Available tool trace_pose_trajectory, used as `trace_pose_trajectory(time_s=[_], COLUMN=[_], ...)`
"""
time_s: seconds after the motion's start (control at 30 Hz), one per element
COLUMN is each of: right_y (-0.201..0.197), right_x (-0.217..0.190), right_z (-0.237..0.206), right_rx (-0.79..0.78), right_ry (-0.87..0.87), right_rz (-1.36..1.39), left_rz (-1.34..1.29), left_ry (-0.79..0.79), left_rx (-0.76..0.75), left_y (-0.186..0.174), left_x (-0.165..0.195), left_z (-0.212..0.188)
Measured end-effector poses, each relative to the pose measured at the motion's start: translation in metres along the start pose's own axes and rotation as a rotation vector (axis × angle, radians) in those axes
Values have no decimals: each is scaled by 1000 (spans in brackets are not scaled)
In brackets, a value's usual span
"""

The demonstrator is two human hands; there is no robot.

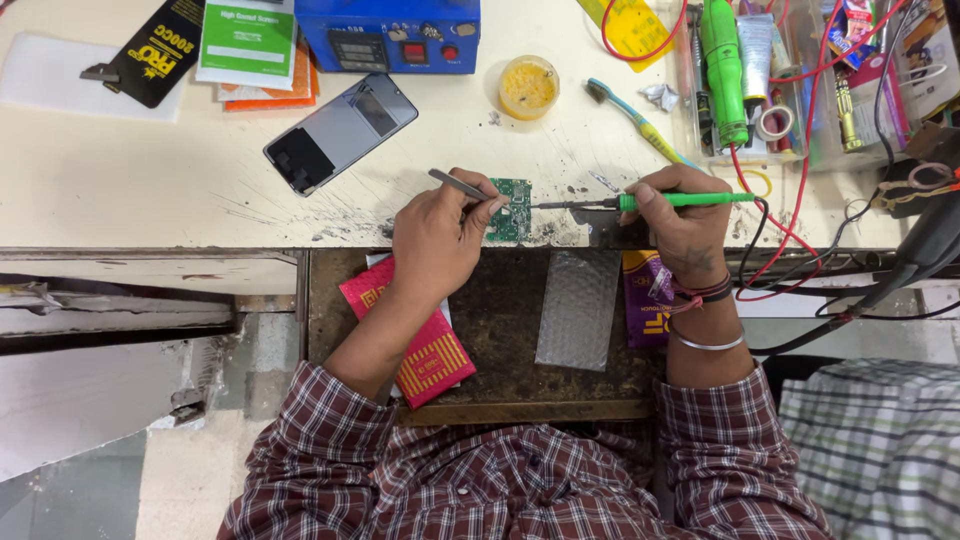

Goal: The person holds a green circuit board steady with a metal tool in one hand and solders components on the board with a soldering iron in the other hand, working along the board's edge. At the end they set the soldering iron aside and lift the board with the tool.

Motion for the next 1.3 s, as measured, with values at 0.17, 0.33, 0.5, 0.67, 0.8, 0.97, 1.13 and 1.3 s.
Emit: trace_pose_trajectory(time_s=[0.17,0.33,0.5,0.67,0.8,0.97,1.13,1.3], right_y=[-3,1,1,-4,-1,6,4,2], right_x=[1,0,1,3,4,3,2,1], right_z=[0,-2,-1,-2,-2,-3,-2,-3], right_rx=[17,42,25,39,20,28,37,15], right_ry=[25,15,19,20,13,-2,8,-2], right_rz=[-49,-27,1,-38,17,32,15,-10], left_rz=[-2,0,-5,8,12,1,9,-5], left_ry=[10,21,20,33,24,20,-3,28], left_rx=[14,29,19,19,6,7,-5,15], left_y=[2,-1,1,6,7,1,2,3], left_x=[1,0,-2,-1,-3,-6,-6,-2], left_z=[2,-1,1,0,-1,-5,-3,-3])
Point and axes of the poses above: each hand's wrist, its own z-axis towards the middle knuckle, its own y-axis out of the palm, x = y × z, the point moved 5 cm from there along z, towards the middle knuckle, and after that the axes turned 5 degrees about -x, right-handed, at the moved point
